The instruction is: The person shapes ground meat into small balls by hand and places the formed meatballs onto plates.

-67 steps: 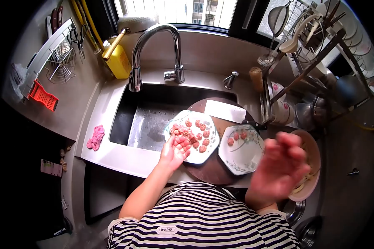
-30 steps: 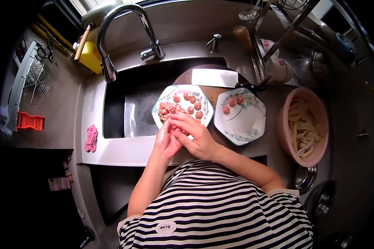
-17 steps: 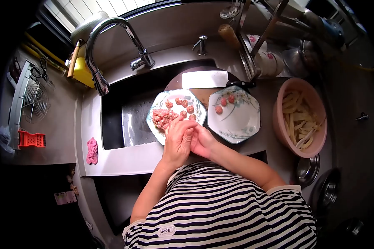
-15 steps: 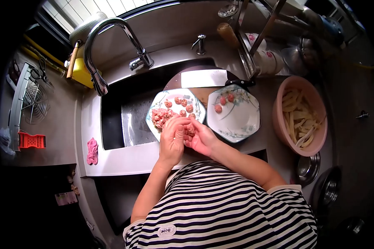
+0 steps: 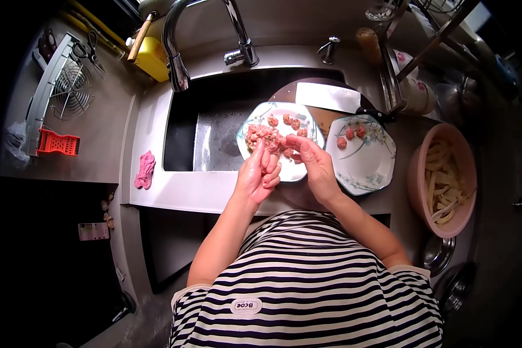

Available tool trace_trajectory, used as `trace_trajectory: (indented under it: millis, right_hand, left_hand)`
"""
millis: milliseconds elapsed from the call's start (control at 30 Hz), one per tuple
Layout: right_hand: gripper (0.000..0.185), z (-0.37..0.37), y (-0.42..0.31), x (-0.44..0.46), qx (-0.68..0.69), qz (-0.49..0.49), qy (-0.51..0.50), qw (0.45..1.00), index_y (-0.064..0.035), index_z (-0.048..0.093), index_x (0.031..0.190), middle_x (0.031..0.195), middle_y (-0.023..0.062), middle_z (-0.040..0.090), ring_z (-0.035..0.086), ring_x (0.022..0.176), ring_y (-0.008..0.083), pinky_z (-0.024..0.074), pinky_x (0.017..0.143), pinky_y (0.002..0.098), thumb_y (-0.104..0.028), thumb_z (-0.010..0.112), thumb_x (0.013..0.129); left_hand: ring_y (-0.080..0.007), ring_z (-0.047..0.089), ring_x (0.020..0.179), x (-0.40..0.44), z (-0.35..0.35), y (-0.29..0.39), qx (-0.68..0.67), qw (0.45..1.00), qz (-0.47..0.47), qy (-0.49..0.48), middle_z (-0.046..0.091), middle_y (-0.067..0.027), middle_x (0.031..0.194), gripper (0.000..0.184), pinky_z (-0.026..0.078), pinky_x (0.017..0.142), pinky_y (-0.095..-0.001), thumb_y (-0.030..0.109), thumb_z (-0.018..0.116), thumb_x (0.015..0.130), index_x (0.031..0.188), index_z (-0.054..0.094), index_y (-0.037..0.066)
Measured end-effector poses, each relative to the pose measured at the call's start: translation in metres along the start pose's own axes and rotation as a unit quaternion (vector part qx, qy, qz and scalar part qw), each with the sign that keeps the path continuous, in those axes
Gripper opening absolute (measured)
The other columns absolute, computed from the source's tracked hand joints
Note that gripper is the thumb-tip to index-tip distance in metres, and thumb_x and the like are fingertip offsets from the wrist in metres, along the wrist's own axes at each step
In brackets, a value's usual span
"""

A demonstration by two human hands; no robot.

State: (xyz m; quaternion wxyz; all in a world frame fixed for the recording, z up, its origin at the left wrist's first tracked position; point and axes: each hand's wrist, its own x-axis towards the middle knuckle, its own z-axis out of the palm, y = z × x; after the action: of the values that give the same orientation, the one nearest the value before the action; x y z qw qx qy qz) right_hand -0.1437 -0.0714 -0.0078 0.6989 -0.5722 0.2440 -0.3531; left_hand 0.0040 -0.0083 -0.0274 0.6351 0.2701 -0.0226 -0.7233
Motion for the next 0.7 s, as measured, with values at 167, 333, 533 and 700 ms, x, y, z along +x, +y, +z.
trace_trajectory:
  millis: [167, 333, 533, 700]
  right_hand:
    - [0.045, 0.003, 0.008, 0.0, 0.235, 0.199, 0.057, 0.95, 0.0022, 0.048, 0.118, 0.116, 0.0146, 0.053, 0.054, 0.102, 0.0195, 0.0427, 0.088, 0.0323, -0.034, 0.033, 0.096]
    - [0.045, 0.002, 0.024, 0.0, 0.394, 0.305, 0.042, 0.866, -0.0063, 0.051, 0.108, 0.103, 0.006, 0.056, 0.051, 0.101, 0.0189, 0.0433, 0.084, 0.0388, -0.044, 0.03, 0.095]
    - [0.024, -0.029, 0.015, -0.001, 0.334, 0.228, 0.114, 0.907, -0.0032, 0.05, 0.106, 0.102, 0.0059, 0.055, 0.054, 0.094, 0.0163, 0.0437, 0.078, 0.0295, -0.009, 0.051, 0.083]
    - [0.021, -0.113, 0.009, 0.002, -0.047, -0.04, 0.227, 0.972, -0.0031, 0.053, 0.102, 0.096, 0.0038, 0.057, 0.058, 0.085, 0.0126, 0.0494, 0.07, 0.0253, 0.004, 0.048, 0.083]
  left_hand:
    - [-0.0104, 0.045, 0.049, -0.003, 0.017, 0.0, 0.223, 0.968, 0.117, -0.027, 0.051, -0.0044, 0.064, 0.053, 0.037, 0.044, -0.0211, 0.047, 0.029, 0.094, 0.069, 0.05, 0.006]
    - [-0.0164, 0.057, 0.085, -0.008, 0.044, -0.005, 0.479, 0.849, 0.223, -0.013, 0.06, -0.0112, 0.095, 0.067, 0.045, 0.078, -0.0278, 0.054, 0.021, 0.092, 0.102, 0.056, -0.002]
    - [-0.0202, 0.06, 0.088, -0.008, 0.032, 0.008, 0.388, 0.884, 0.249, 0.079, 0.063, -0.0141, 0.092, 0.046, 0.044, 0.083, -0.0322, 0.036, 0.031, 0.096, 0.096, 0.057, -0.002]
    - [-0.0172, 0.061, 0.079, -0.014, 0.02, 0.016, 0.366, 0.89, 0.245, 0.112, 0.063, -0.0116, 0.086, 0.035, 0.049, 0.071, -0.0278, 0.026, 0.035, 0.095, 0.092, 0.058, 0.0]
